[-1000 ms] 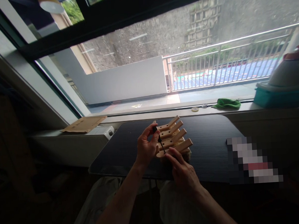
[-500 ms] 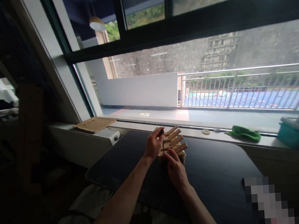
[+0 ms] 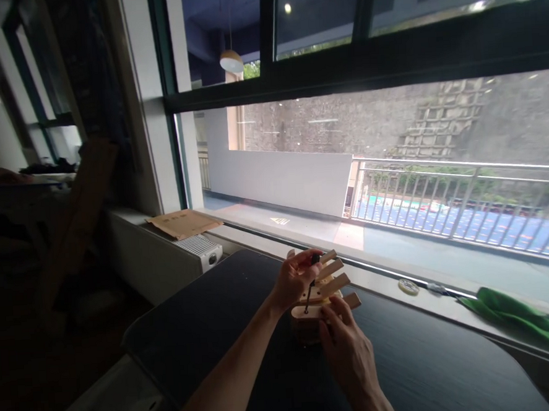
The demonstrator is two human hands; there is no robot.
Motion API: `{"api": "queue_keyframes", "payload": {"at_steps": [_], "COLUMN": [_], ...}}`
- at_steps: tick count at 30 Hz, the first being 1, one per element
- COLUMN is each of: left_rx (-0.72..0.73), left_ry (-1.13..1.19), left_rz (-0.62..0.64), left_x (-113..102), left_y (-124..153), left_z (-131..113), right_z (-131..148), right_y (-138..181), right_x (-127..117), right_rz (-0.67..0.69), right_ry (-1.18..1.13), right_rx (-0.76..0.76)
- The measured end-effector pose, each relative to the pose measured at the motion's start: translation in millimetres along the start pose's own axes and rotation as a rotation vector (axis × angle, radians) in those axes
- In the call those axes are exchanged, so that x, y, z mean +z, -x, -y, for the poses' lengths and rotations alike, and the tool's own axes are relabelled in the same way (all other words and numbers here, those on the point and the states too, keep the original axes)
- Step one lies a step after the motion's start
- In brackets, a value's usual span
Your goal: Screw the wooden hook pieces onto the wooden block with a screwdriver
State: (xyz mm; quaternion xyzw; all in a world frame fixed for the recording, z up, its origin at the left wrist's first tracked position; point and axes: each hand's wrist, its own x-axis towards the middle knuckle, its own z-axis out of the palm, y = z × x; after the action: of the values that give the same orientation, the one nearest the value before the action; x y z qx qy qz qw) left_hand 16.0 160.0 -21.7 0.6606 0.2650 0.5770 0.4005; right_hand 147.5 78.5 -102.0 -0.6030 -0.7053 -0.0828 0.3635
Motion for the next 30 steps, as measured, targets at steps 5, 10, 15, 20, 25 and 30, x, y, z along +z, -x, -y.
{"api": "queue_keyframes", "payload": {"at_steps": [5, 10, 15, 20, 25, 30], "left_rx": [-0.033, -0.025, 0.004, 0.026, -0.007, -0.006], "left_ry": [0.183, 0.207, 0.252, 0.232, 0.189, 0.185], "left_rz": [0.02, 0.036, 0.094, 0.12, 0.088, 0.14], "left_x": [-3.5, -9.4, -9.1, -6.7, -3.7, -5.9], "left_y": [3.5, 8.8, 11.1, 12.8, 14.4, 14.7], "left_z": [2.1, 2.6, 3.2, 0.2, 1.9, -0.4], "right_z": [6.6, 9.0, 10.0, 8.5, 7.2, 6.5], "right_y": [4.5, 6.1, 6.3, 6.6, 7.3, 8.1], "right_x": [3.9, 9.9, 9.1, 10.3, 11.9, 12.7], "right_rz": [0.017, 0.021, 0.051, 0.055, 0.052, 0.05], "right_ry": [0.033, 0.056, 0.033, 0.021, 0.013, 0.003], "right_rx": [-0.022, 0.002, -0.001, 0.004, 0.0, -0.005]}}
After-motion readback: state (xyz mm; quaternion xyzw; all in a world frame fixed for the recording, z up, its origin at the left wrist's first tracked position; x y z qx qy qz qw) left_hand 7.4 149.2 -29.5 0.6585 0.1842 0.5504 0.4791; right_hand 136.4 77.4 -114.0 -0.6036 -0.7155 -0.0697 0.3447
